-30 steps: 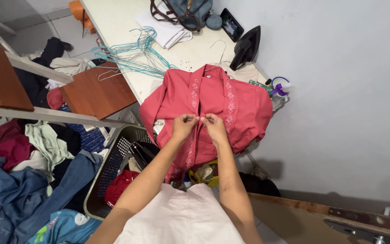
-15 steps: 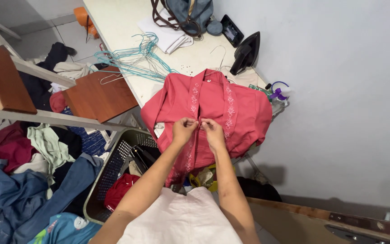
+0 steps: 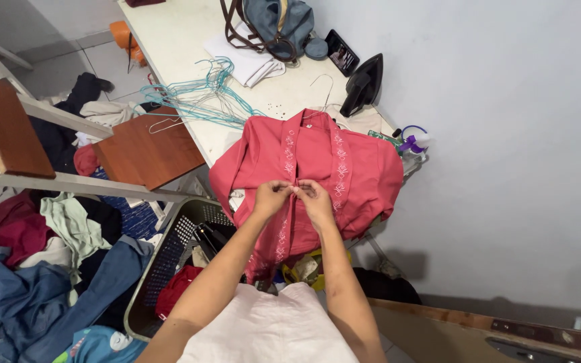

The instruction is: Sort laundry and place individual garments onto hangers.

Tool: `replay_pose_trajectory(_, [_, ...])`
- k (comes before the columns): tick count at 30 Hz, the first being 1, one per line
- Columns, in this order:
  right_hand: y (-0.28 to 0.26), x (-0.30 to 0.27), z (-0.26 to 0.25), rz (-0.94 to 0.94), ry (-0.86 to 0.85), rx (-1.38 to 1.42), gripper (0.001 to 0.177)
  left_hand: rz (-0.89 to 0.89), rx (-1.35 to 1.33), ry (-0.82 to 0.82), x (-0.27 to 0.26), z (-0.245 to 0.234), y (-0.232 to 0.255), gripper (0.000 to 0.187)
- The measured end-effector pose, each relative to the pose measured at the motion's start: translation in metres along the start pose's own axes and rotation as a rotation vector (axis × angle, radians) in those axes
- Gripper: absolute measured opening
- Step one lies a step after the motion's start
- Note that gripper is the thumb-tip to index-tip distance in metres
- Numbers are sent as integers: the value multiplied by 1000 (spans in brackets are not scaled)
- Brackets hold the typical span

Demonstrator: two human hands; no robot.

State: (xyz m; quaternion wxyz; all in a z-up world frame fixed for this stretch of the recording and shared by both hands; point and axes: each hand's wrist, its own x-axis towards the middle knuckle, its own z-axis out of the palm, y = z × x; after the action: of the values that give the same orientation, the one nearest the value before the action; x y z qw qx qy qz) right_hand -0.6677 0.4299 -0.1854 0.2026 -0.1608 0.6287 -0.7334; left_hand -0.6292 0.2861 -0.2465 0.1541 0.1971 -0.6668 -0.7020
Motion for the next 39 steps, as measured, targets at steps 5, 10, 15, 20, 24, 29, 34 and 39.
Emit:
replay_pose_trajectory(5, [10,6,-2,-14,32,-39,22,-3,-33,-71,5,-6,-6,15])
replay_pose_trajectory(10, [17,10,-1,-36,50,-138,18,71,12,-118,2,-6,6,17])
replay_pose_trajectory(15, [43,20,-7,-143,58,-212,14,283,174,-203,-26,-12,79,42])
replay_pose_trajectory(20, [44,20,-5,-155,60,-233,13,533,386,-270,-19,-16,82,44])
replay_pose_trajectory(24, [40,16,0,-163,81,-300,13,515,596,-300,5,-19,51,29])
replay_pose_trajectory(29, [18,6,9,-192,106,-329,9,492,731,-284,0,-27,73,23])
replay_pose_trajectory(34, [-13,-9,19,-241,161,-480,8,612,751,-271,-18,-35,118,32])
replay_pose_trajectory(39, [-31,-16,22,-334,168,-607,8,724,780,-393,-1,-42,110,36])
